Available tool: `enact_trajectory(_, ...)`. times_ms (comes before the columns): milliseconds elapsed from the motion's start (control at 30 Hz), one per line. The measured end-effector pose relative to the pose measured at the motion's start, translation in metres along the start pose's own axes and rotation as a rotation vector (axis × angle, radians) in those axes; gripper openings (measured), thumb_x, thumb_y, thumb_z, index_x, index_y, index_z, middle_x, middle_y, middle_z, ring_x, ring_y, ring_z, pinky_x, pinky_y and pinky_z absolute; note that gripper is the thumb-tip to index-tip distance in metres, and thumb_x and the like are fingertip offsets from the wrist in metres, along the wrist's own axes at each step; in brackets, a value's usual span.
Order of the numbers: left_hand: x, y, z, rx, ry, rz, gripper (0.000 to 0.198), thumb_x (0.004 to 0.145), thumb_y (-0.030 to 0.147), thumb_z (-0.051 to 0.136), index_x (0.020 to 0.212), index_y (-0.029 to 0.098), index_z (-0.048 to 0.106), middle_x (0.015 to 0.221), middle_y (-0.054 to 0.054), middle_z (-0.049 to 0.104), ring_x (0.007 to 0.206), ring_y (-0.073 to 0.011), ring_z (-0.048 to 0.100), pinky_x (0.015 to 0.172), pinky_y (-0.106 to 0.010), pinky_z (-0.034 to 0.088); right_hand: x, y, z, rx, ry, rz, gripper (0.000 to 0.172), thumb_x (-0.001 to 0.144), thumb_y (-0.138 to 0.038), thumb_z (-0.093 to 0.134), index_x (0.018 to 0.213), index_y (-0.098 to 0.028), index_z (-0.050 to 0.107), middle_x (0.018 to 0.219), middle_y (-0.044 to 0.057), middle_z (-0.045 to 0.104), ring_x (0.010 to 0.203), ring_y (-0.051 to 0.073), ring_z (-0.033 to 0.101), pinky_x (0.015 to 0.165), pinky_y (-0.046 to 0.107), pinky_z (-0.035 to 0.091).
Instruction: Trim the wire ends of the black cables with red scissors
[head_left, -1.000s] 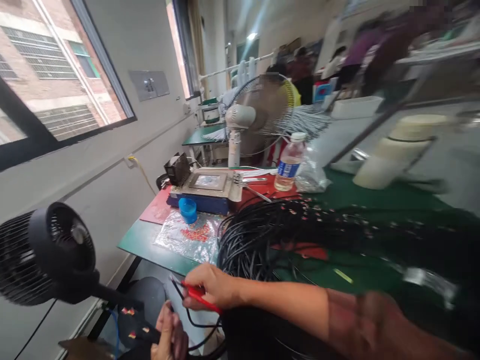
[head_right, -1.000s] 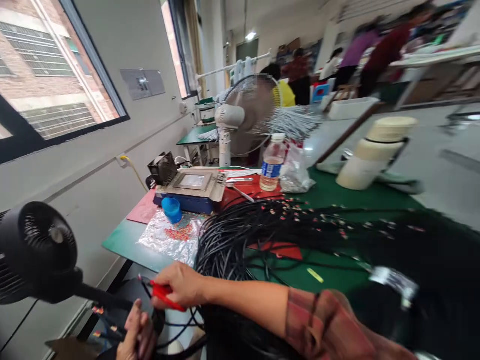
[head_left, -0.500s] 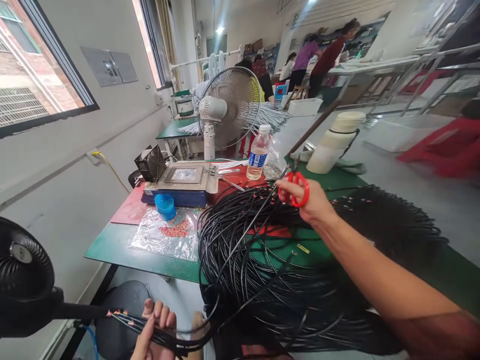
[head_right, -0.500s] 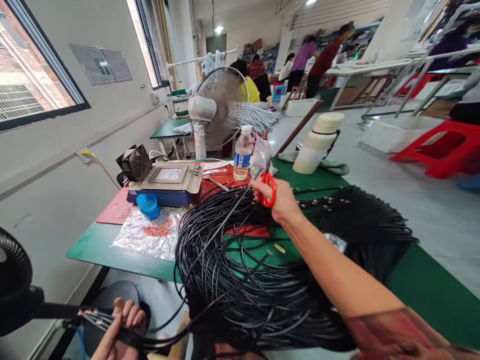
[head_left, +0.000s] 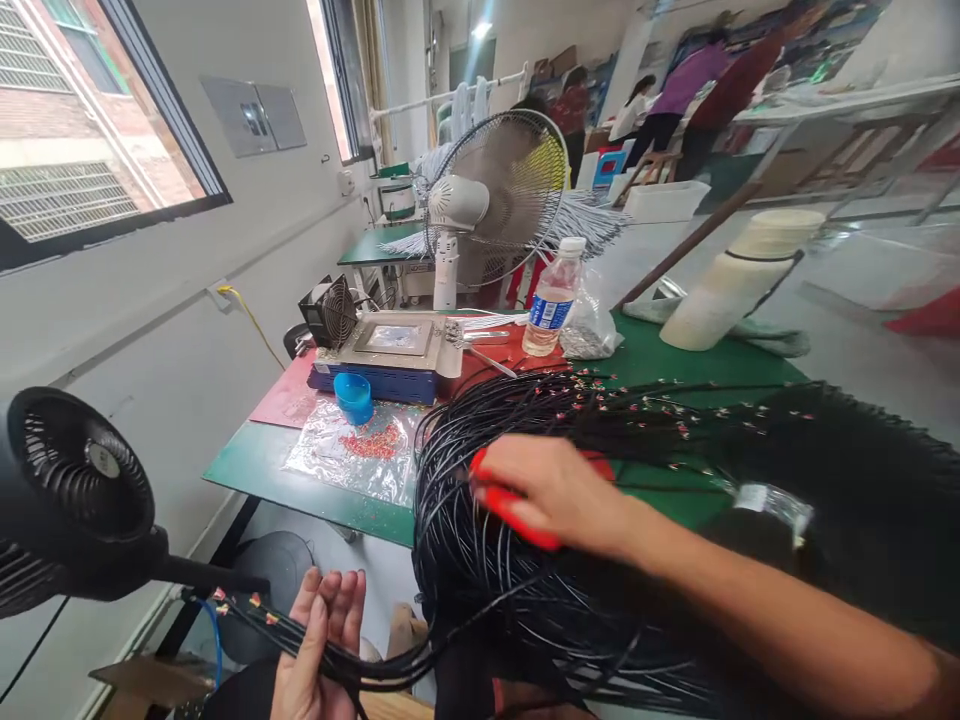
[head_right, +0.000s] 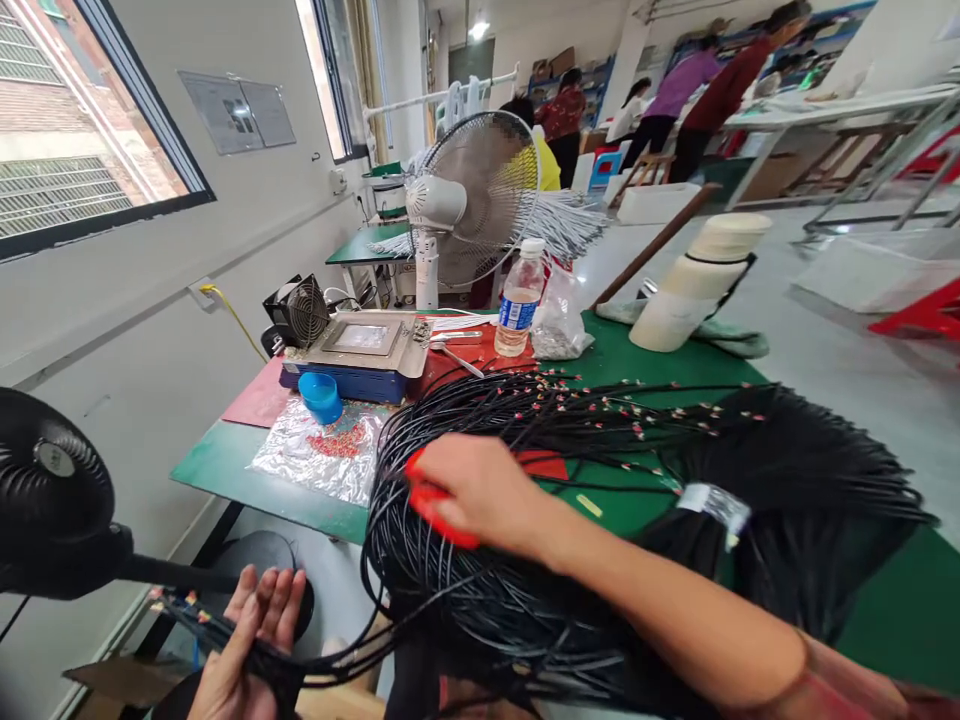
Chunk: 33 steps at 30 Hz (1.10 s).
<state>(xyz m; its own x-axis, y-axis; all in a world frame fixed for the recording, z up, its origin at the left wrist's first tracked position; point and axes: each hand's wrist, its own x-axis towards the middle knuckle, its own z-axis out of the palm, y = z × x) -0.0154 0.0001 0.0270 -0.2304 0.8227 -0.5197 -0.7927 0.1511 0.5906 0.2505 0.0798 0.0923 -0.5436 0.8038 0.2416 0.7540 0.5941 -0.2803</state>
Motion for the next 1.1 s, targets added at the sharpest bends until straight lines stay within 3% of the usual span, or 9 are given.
enact_trajectory(100, -0.008, 0.002, 0.008, -0.019, 0.044, 0.013, 0.027, 0.074, 0.004, 0.048, 0.085, 0.021, 0.066, 0.080, -0.003, 0.074, 0.086, -0.0195, 0.067, 0.076, -0.028, 0.057, 0.009, -0.047, 0.036, 0.243, -0.154, -0.452, 0.019, 0.067, -0.019, 0.059, 0.085, -0.019, 0.061, 0.079, 0.000, 0.064, 0.073, 0.012, 0.056, 0.059, 0.021, 0.037)
enact_trajectory(233, -0.018, 0.005, 0.013, -0.022, 0.097, 0.062, 0.026, 0.074, 0.003, 0.049, 0.089, 0.018, 0.063, 0.082, -0.006, 0.074, 0.085, -0.0209, 0.068, 0.074, -0.028, 0.058, 0.021, -0.081, 0.078, 0.183, -0.245, -0.617, 0.011, 0.064, -0.029, 0.061, 0.067, -0.019, 0.057, 0.065, -0.002, 0.063, 0.060, 0.013, 0.054, 0.048, 0.025, 0.028)
enact_trajectory(433, -0.018, 0.006, 0.005, -0.111, 0.105, 0.134, 0.022, 0.072, 0.004, 0.053, 0.085, 0.017, 0.066, 0.079, -0.006, 0.073, 0.081, -0.0172, 0.068, 0.078, -0.032, 0.058, 0.043, -0.089, 0.083, 0.267, -0.320, -0.538, 0.008, 0.064, -0.021, 0.054, 0.058, -0.019, 0.050, 0.055, -0.003, 0.054, 0.047, 0.008, 0.042, 0.043, 0.023, 0.021)
enact_trajectory(600, -0.012, 0.006, 0.005, -0.205, 0.026, 0.132, 0.021, 0.075, 0.012, 0.053, 0.085, 0.021, 0.069, 0.084, -0.006, 0.074, 0.084, -0.0167, 0.068, 0.077, -0.028, 0.057, 0.050, -0.090, 0.093, 0.435, -0.403, -0.602, 0.017, 0.061, -0.017, 0.054, 0.055, -0.018, 0.038, 0.054, -0.005, 0.042, 0.049, 0.007, 0.031, 0.045, 0.021, 0.021)
enact_trajectory(767, 0.002, 0.012, -0.013, -0.240, 0.028, 0.242, 0.023, 0.071, 0.006, 0.056, 0.086, 0.020, 0.068, 0.089, -0.007, 0.074, 0.088, -0.0185, 0.067, 0.077, -0.029, 0.057, 0.068, -0.075, 0.093, 0.582, -0.333, -0.326, 0.031, 0.070, -0.025, 0.052, 0.053, -0.017, 0.027, 0.051, -0.006, 0.028, 0.049, 0.007, 0.026, 0.047, 0.021, 0.022)
enact_trajectory(867, 0.009, 0.018, -0.021, -0.162, 0.144, 0.315, 0.033, 0.068, 0.003, 0.058, 0.096, 0.019, 0.062, 0.088, -0.007, 0.073, 0.080, -0.0155, 0.068, 0.050, -0.015, 0.052, 0.072, -0.069, 0.094, 0.700, -0.389, -0.273, 0.037, 0.073, -0.031, 0.053, 0.052, -0.017, 0.026, 0.051, -0.006, 0.025, 0.049, 0.006, 0.023, 0.046, 0.020, 0.021)
enact_trajectory(933, 0.010, 0.021, -0.019, -0.059, 0.205, 0.339, 0.035, 0.070, 0.013, 0.060, 0.105, 0.015, 0.057, 0.098, -0.013, 0.070, 0.083, -0.0163, 0.068, 0.029, -0.010, 0.034, 0.070, -0.069, 0.100, 0.716, -0.445, -0.281, 0.037, 0.069, -0.028, 0.056, 0.050, -0.016, 0.026, 0.050, -0.007, 0.022, 0.048, 0.006, 0.021, 0.045, 0.020, 0.019)
enact_trajectory(1000, 0.008, 0.025, -0.012, 0.042, 0.222, 0.323, 0.036, 0.071, 0.023, 0.060, 0.105, 0.010, 0.057, 0.110, -0.020, 0.064, 0.090, -0.0191, 0.066, 0.024, -0.011, 0.022, 0.065, -0.072, 0.107, 0.677, -0.479, -0.297, 0.033, 0.065, -0.021, 0.056, 0.049, -0.016, 0.027, 0.047, -0.007, 0.021, 0.046, 0.005, 0.021, 0.043, 0.020, 0.017)
enact_trajectory(1100, 0.005, 0.027, 0.000, 0.113, 0.246, 0.314, 0.032, 0.069, 0.026, 0.063, 0.096, 0.009, 0.061, 0.107, -0.020, 0.064, 0.089, -0.0208, 0.066, 0.027, -0.009, 0.021, 0.059, -0.075, 0.115, 0.607, -0.509, -0.345, 0.027, 0.059, -0.014, 0.055, 0.048, -0.016, 0.030, 0.045, -0.007, 0.023, 0.043, 0.005, 0.022, 0.043, 0.020, 0.017)
